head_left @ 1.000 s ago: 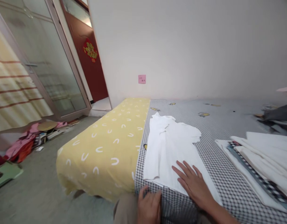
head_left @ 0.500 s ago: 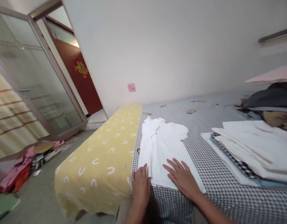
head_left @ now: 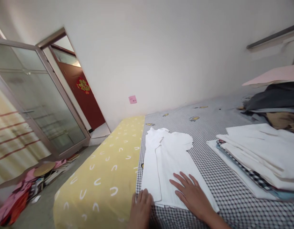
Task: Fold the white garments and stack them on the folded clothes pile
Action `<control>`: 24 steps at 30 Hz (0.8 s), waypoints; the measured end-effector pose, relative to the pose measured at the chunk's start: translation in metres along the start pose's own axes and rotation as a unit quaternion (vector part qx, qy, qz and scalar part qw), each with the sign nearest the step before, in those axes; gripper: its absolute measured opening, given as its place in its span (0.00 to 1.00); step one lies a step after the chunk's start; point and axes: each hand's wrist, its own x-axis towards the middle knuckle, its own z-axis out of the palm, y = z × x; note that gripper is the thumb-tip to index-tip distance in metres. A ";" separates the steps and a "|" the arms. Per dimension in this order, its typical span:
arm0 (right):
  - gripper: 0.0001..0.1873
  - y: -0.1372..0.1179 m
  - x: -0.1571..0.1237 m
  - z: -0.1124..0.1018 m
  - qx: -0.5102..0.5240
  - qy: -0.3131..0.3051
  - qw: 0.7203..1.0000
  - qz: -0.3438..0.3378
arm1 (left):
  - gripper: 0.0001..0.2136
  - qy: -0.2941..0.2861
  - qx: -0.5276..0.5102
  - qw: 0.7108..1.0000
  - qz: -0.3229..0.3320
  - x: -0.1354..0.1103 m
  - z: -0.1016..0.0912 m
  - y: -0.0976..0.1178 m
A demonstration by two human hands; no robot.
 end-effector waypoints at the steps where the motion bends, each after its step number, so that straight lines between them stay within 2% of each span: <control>1: 0.23 0.000 0.000 0.000 0.000 -0.002 1.000 0.001 | 0.18 -0.021 0.000 1.000 0.000 -0.010 0.006 -0.002; 2: 0.23 0.000 0.000 -0.001 0.001 -0.007 1.000 0.003 | 0.19 -0.031 -0.004 0.999 -0.002 -0.018 0.008 -0.005; 5: 0.22 -0.001 0.001 -0.003 0.009 -0.022 1.000 0.007 | 0.07 -0.010 -0.035 0.998 -0.049 -0.019 -0.006 -0.010; 6: 0.23 -0.001 0.001 -0.003 0.013 -0.025 1.000 0.007 | 0.13 0.014 -0.049 0.996 -0.073 -0.010 -0.017 -0.011; 8: 0.23 0.000 0.001 -0.002 0.018 -0.027 0.999 0.007 | 0.19 0.079 -0.085 0.986 -0.119 0.022 -0.039 -0.009; 10: 0.23 0.001 0.001 -0.001 0.019 -0.029 0.999 0.007 | 0.18 0.149 -0.123 0.970 -0.147 0.065 -0.057 0.000; 12: 0.23 0.001 0.001 -0.002 0.019 -0.032 0.999 0.009 | 0.18 0.192 -0.147 0.957 -0.160 0.107 -0.064 0.012; 14: 0.24 0.000 0.001 -0.004 0.022 -0.040 0.999 0.010 | 0.21 0.190 -0.157 0.956 -0.161 0.137 -0.056 0.025; 16: 0.25 -0.001 0.001 -0.008 0.028 -0.054 0.998 0.012 | 0.23 0.137 -0.149 0.970 -0.135 0.146 -0.033 0.035; 18: 0.27 -0.003 0.002 -0.012 0.032 -0.070 0.997 0.018 | 0.23 0.056 -0.130 0.985 -0.100 0.138 -0.003 0.039; 20: 0.28 -0.006 0.002 -0.015 0.040 -0.078 0.996 0.028 | 0.23 -0.001 -0.112 0.990 -0.086 0.124 0.024 0.039; 22: 0.29 -0.008 0.004 -0.018 0.050 -0.076 0.995 0.037 | 0.23 -0.020 -0.097 0.991 -0.088 0.112 0.039 0.037; 24: 0.29 -0.008 0.007 -0.020 0.055 -0.074 0.995 0.041 | 0.23 -0.019 -0.088 0.992 -0.089 0.108 0.042 0.036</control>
